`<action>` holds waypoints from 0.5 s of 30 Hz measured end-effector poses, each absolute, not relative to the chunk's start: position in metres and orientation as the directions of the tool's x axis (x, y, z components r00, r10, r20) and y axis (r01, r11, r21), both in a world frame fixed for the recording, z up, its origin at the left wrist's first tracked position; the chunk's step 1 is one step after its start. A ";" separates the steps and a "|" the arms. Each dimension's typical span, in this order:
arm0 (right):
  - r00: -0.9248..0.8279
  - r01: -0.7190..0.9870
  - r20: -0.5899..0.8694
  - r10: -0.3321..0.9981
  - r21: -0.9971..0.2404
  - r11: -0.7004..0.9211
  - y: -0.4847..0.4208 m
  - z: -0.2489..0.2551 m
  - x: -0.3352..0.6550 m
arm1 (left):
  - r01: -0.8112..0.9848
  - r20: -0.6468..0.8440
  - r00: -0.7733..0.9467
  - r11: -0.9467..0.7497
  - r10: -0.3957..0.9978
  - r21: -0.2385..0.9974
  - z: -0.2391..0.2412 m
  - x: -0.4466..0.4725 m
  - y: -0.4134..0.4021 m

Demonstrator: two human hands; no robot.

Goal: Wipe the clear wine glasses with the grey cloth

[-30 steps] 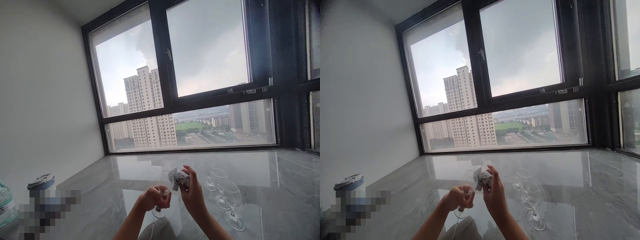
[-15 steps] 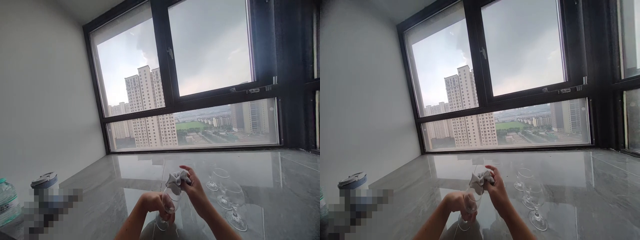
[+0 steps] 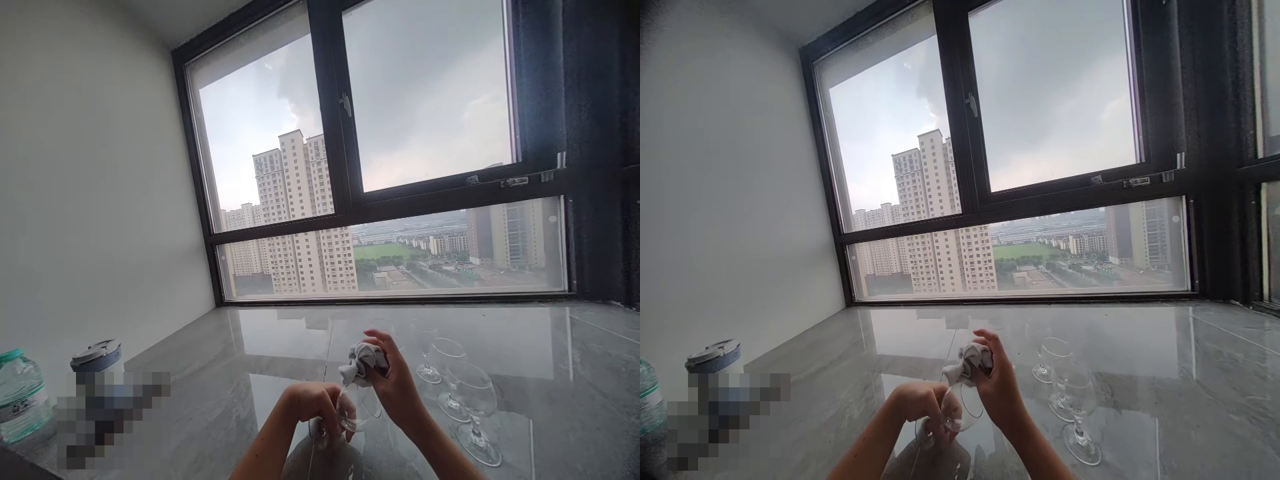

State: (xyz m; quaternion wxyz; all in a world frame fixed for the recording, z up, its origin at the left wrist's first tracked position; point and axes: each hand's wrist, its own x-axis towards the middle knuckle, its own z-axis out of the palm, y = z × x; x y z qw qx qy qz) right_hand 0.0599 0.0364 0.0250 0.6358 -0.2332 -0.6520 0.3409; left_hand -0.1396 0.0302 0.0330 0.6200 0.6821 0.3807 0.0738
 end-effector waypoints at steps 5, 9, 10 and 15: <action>-0.060 -0.060 0.708 0.703 -0.706 0.706 0.035 0.025 0.058 | 0.454 -0.405 0.649 0.100 0.644 0.885 0.014 -0.134 0.036; -0.090 0.010 0.743 0.664 -0.666 0.746 0.029 0.023 0.054 | 0.442 -0.382 0.574 0.119 0.725 0.889 0.002 -0.128 0.037; -0.095 0.027 0.750 0.655 -0.656 0.755 0.028 0.023 0.054 | 0.438 -0.368 0.558 0.114 0.744 0.892 0.001 -0.128 0.037; -0.018 0.125 0.790 0.613 -0.607 0.785 0.026 0.023 0.057 | 0.363 -0.311 0.432 0.153 0.847 0.919 0.011 -0.135 0.038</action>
